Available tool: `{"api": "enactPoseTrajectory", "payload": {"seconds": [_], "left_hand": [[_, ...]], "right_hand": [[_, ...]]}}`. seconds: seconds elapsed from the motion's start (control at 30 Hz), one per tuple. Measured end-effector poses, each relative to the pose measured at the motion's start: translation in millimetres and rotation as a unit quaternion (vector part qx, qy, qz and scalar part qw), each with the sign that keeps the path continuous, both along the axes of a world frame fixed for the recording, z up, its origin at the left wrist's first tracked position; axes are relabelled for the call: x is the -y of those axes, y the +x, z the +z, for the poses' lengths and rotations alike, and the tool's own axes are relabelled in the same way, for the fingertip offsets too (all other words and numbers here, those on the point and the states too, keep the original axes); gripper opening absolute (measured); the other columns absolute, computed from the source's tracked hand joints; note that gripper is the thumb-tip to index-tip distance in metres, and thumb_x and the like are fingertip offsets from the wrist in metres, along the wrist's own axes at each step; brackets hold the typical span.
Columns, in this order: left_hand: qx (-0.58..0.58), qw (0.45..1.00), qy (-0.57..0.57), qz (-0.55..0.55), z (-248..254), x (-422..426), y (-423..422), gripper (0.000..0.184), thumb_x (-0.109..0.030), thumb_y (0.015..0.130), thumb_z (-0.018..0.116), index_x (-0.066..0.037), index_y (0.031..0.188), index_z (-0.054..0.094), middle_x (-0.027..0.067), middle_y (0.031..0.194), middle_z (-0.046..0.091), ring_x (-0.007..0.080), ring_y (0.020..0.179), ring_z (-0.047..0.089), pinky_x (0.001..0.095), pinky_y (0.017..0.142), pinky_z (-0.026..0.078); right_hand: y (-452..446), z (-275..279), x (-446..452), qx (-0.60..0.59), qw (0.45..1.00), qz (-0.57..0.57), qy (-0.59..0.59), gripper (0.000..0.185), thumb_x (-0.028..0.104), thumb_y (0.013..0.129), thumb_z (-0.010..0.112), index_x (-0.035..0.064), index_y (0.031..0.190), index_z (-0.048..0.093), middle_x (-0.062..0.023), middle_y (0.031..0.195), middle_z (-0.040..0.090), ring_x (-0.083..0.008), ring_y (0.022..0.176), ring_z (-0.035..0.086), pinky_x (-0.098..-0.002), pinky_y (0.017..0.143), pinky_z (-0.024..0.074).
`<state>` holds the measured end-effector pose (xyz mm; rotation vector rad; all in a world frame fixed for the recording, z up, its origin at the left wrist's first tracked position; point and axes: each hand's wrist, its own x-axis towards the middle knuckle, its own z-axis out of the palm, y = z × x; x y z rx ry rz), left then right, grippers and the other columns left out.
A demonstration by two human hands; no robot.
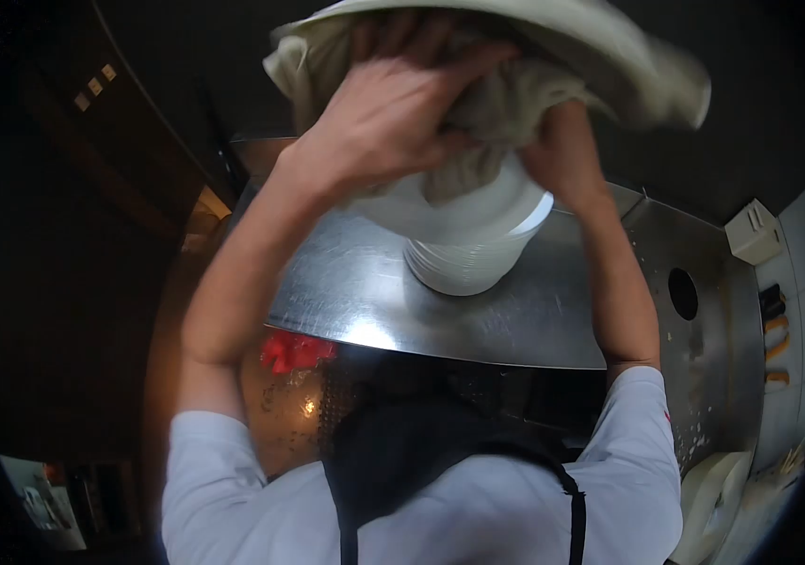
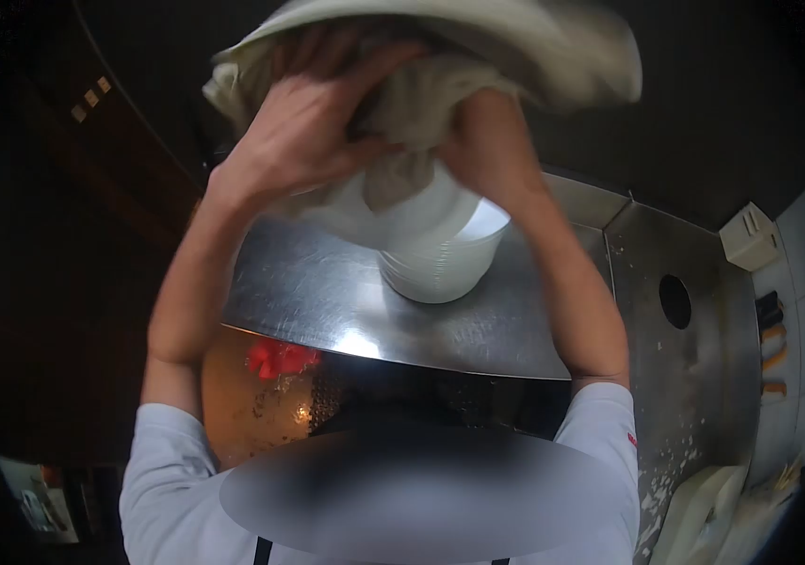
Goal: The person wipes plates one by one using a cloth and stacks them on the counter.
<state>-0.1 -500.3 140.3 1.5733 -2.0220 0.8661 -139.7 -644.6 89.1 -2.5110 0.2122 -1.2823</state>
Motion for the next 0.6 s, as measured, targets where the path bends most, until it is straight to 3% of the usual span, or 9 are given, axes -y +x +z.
{"api": "enactPoseTrajectory", "payload": {"seconds": [0.03, 0.1, 0.2, 0.3, 0.37, 0.4, 0.5, 0.57, 0.6], "left_hand": [[-0.059, 0.987, 0.131, 0.073, 6, -7, -6, 0.058, -0.02, 0.067, 0.078, -0.005, 0.118, 0.055, 0.0193, 0.102, 0.063, 0.0371, 0.097, 0.061, 0.0417, 0.086, 0.048], [0.006, 0.997, 0.068, -0.031, 9, -14, 29, 0.058, -0.009, 0.066, 0.076, -0.001, 0.119, 0.054, 0.0188, 0.101, 0.064, 0.0325, 0.096, 0.063, 0.0402, 0.085, 0.049], [-0.29, 0.95, 0.103, -0.058, 8, -50, 75, 0.046, -0.01, 0.074, 0.072, 0.001, 0.116, 0.056, 0.0112, 0.1, 0.066, 0.0245, 0.091, 0.065, 0.0349, 0.083, 0.051], [-0.714, 0.666, -0.045, -0.21, -69, -70, 103, 0.035, -0.019, 0.089, 0.062, -0.002, 0.12, 0.055, 0.0063, 0.106, 0.063, 0.0199, 0.098, 0.063, 0.0351, 0.084, 0.053], [-0.788, 0.503, -0.205, -0.289, -146, -64, 88, 0.043, -0.033, 0.095, 0.055, -0.009, 0.13, 0.045, 0.0072, 0.118, 0.055, 0.0178, 0.105, 0.058, 0.0327, 0.09, 0.051], [-0.748, 0.501, -0.221, -0.376, -184, -61, 82, 0.046, -0.033, 0.095, 0.055, -0.011, 0.134, 0.04, 0.0062, 0.124, 0.051, 0.0182, 0.114, 0.052, 0.034, 0.094, 0.05], [-0.852, 0.366, -0.293, -0.234, -192, -61, 20, 0.04, -0.02, 0.096, 0.054, -0.011, 0.133, 0.042, 0.0056, 0.127, 0.05, 0.0202, 0.114, 0.053, 0.0339, 0.096, 0.049], [-0.771, 0.507, -0.288, -0.256, -235, -100, 79, 0.038, -0.018, 0.096, 0.054, -0.009, 0.131, 0.044, 0.0055, 0.123, 0.053, 0.0189, 0.107, 0.057, 0.0329, 0.092, 0.051], [-0.805, 0.494, -0.243, -0.224, -241, -135, 112, 0.038, -0.02, 0.095, 0.055, -0.008, 0.13, 0.045, 0.0049, 0.12, 0.054, 0.0183, 0.104, 0.058, 0.0328, 0.091, 0.051]], "right_hand": [[10, -10, -13, 0.054, 0.998, 0.041, -0.016, 0.023, 0.014, 0.081, 0.06, -0.0003, 0.098, 0.065, -0.0208, 0.086, 0.066, -0.0389, 0.079, 0.063, -0.0415, 0.072, 0.0497], [22, -24, -21, 0.106, 0.989, 0.101, -0.02, 0.02, 0.013, 0.08, 0.059, 0.0004, 0.094, 0.066, -0.02, 0.086, 0.066, -0.0368, 0.082, 0.063, -0.0417, 0.075, 0.0491], [25, -16, -39, 0.098, 0.985, 0.095, 0.11, 0.02, 0.018, 0.086, 0.063, -0.0008, 0.092, 0.067, -0.0152, 0.076, 0.067, -0.022, 0.068, 0.065, -0.033, 0.063, 0.0494], [42, -6, -63, 0.217, 0.94, 0.095, 0.248, 0.025, 0.023, 0.091, 0.063, -0.0016, 0.09, 0.067, -0.0073, 0.067, 0.066, -0.011, 0.06, 0.059, -0.027, 0.056, 0.0462], [72, -28, -72, 0.279, 0.914, 0.06, 0.289, 0.026, 0.024, 0.092, 0.062, -0.002, 0.092, 0.067, -0.0057, 0.068, 0.065, -0.0106, 0.061, 0.058, -0.0261, 0.057, 0.0461], [90, -44, -94, 0.308, 0.883, 0.021, 0.353, 0.03, 0.024, 0.094, 0.059, -0.005, 0.1, 0.064, -0.0091, 0.077, 0.066, -0.0123, 0.07, 0.059, -0.0274, 0.065, 0.0472], [133, -97, -141, 0.361, 0.798, 0.118, 0.468, 0.039, 0.02, 0.096, 0.054, -0.0103, 0.119, 0.051, -0.0164, 0.113, 0.06, -0.0198, 0.107, 0.055, -0.0311, 0.094, 0.04], [138, -128, -139, 0.262, 0.751, 0.194, 0.574, 0.042, 0.024, 0.094, 0.058, -0.0087, 0.12, 0.052, -0.0152, 0.112, 0.061, -0.0198, 0.102, 0.057, -0.0306, 0.09, 0.0436], [131, -128, -134, 0.209, 0.768, 0.205, 0.57, 0.044, 0.027, 0.093, 0.06, -0.008, 0.119, 0.053, -0.0141, 0.109, 0.062, -0.0188, 0.098, 0.059, -0.0299, 0.087, 0.0453]]}}
